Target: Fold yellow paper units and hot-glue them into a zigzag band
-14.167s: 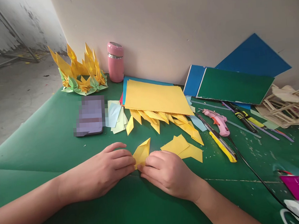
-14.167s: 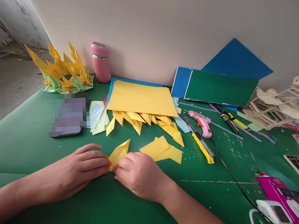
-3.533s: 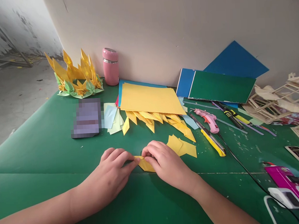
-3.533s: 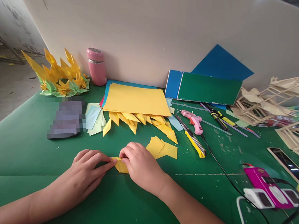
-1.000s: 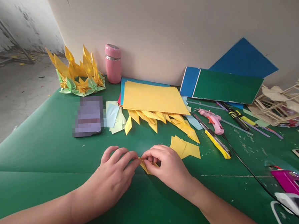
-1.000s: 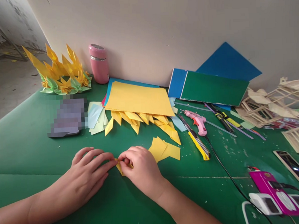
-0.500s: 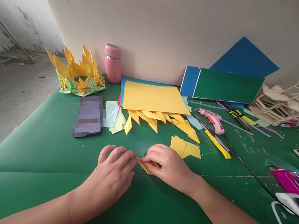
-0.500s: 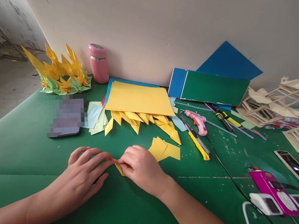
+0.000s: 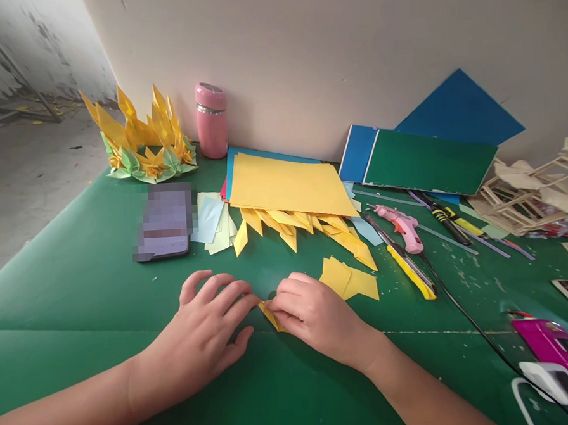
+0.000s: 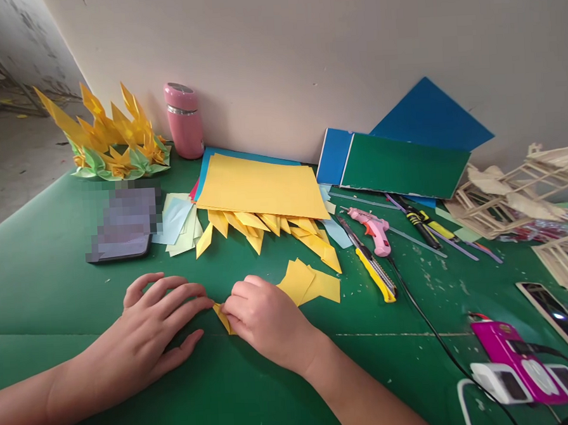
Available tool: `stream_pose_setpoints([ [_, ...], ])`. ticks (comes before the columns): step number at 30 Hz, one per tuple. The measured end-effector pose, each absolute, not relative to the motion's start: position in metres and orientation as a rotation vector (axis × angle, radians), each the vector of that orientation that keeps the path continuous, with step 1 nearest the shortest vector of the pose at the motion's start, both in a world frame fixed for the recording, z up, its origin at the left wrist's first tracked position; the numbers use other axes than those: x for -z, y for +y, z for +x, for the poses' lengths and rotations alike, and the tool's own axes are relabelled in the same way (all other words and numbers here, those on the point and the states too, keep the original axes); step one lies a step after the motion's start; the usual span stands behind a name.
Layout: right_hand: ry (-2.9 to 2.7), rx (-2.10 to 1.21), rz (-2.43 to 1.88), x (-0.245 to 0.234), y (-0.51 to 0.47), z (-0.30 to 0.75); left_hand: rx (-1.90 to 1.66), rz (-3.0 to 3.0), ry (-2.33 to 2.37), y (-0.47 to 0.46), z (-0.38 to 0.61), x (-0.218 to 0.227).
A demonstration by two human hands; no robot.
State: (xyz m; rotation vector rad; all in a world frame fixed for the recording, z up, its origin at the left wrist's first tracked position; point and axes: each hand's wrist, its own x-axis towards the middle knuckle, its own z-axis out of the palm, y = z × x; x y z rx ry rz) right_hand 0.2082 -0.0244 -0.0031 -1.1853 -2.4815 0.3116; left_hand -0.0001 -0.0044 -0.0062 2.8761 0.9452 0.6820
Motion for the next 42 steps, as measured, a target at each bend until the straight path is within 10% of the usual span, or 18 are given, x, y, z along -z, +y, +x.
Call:
stream_pose_setpoints([
  [42,-2.384,-0.666,-1.232,-0.013,-0.021,0.223,-0.542,3.028,0.644,-0.004,0.003,0.006],
])
